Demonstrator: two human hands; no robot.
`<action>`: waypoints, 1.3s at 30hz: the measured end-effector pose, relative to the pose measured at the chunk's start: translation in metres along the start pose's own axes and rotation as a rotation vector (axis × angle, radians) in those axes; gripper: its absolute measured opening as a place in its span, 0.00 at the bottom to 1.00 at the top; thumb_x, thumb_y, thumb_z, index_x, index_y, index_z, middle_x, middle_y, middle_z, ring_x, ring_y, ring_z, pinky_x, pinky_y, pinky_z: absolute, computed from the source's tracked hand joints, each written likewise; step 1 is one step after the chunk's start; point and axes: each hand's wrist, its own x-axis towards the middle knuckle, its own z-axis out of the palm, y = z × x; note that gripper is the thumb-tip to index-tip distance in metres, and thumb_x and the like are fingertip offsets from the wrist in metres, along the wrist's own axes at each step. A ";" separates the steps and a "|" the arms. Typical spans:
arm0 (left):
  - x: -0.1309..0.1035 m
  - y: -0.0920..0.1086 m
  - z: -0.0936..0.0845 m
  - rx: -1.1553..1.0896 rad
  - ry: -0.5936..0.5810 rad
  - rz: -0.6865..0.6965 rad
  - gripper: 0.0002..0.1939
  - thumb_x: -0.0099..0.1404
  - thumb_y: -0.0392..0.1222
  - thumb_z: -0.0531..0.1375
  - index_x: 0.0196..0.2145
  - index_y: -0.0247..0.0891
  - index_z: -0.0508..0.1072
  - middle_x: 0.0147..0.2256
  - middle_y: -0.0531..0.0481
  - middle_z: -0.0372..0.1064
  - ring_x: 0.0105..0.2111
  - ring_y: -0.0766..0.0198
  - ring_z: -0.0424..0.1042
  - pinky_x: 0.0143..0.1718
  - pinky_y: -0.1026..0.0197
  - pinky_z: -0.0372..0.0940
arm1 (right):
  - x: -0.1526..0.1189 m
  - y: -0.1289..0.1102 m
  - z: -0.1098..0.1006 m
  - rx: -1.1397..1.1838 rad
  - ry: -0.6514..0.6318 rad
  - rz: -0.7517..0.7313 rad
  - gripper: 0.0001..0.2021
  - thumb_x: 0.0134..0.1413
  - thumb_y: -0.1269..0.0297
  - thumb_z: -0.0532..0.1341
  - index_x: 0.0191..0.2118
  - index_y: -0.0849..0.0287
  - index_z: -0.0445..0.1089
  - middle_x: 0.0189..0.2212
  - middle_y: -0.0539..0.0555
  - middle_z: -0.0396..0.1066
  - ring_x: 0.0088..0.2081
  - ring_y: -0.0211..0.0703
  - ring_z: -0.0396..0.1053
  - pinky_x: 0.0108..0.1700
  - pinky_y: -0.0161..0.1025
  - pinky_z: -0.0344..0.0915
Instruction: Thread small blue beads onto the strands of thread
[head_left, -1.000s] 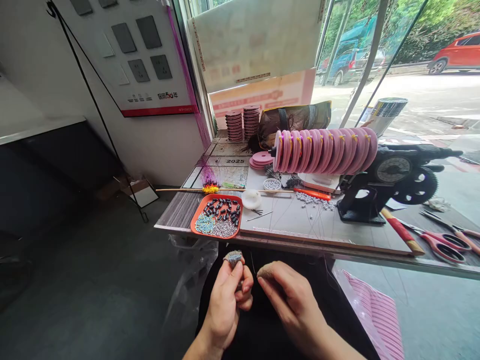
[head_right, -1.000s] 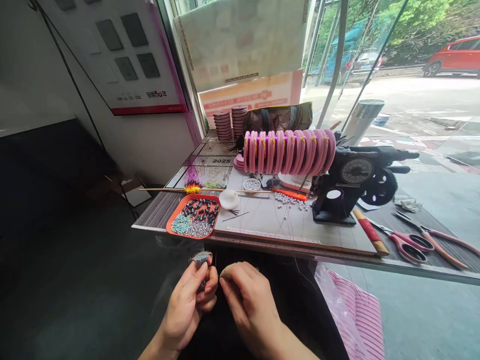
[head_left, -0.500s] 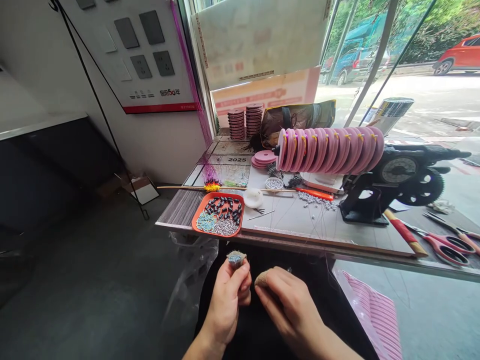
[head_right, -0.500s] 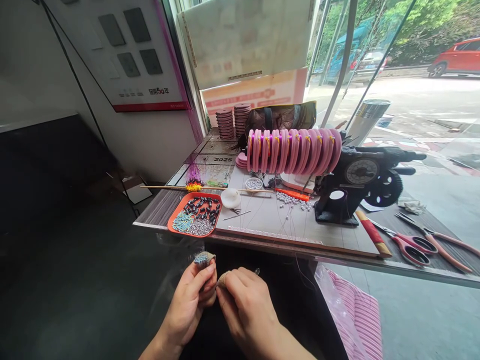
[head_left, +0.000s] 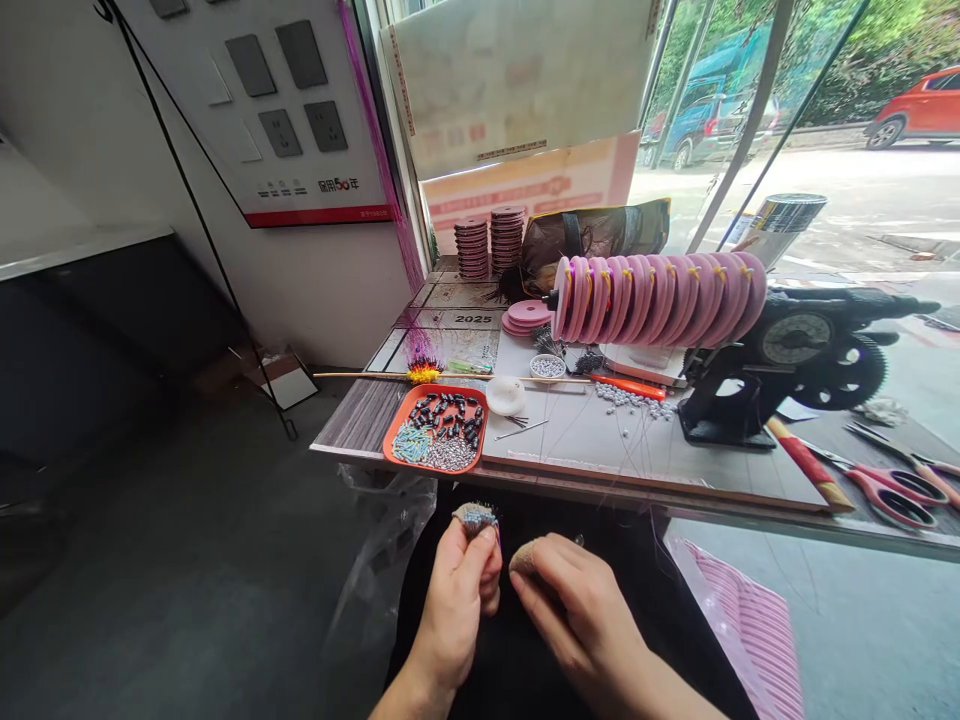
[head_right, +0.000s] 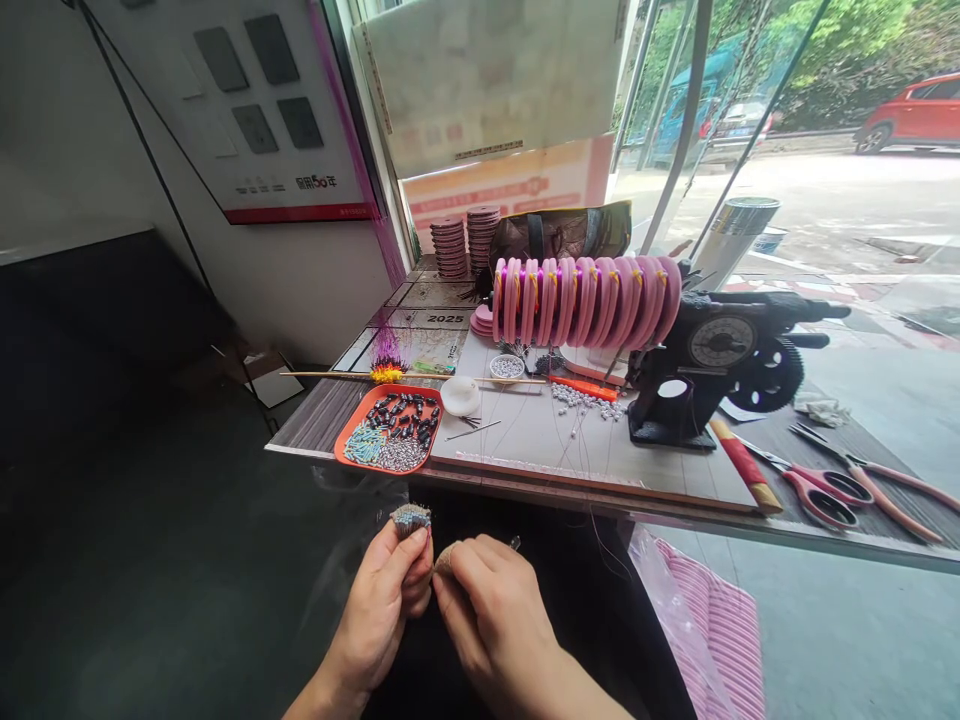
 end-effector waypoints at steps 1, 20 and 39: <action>0.000 0.000 0.000 -0.005 0.003 0.000 0.20 0.53 0.52 0.61 0.21 0.39 0.55 0.16 0.64 0.45 0.16 0.76 0.40 0.16 0.70 0.39 | 0.000 0.000 0.000 -0.003 0.003 -0.003 0.09 0.59 0.70 0.49 0.28 0.58 0.60 0.24 0.51 0.66 0.25 0.37 0.62 0.28 0.34 0.58; -0.009 -0.006 -0.004 0.178 0.041 0.193 0.14 0.54 0.51 0.62 0.25 0.38 0.66 0.18 0.58 0.52 0.17 0.71 0.48 0.17 0.66 0.44 | 0.009 0.002 -0.003 -0.083 0.140 0.142 0.10 0.57 0.68 0.51 0.24 0.57 0.58 0.20 0.47 0.61 0.22 0.35 0.59 0.26 0.32 0.56; -0.005 -0.006 0.002 0.230 0.033 0.244 0.11 0.55 0.49 0.62 0.26 0.38 0.69 0.21 0.53 0.60 0.21 0.67 0.55 0.19 0.66 0.51 | 0.007 0.004 -0.006 -0.077 0.141 0.173 0.11 0.55 0.68 0.51 0.22 0.57 0.55 0.19 0.47 0.59 0.21 0.34 0.58 0.25 0.31 0.54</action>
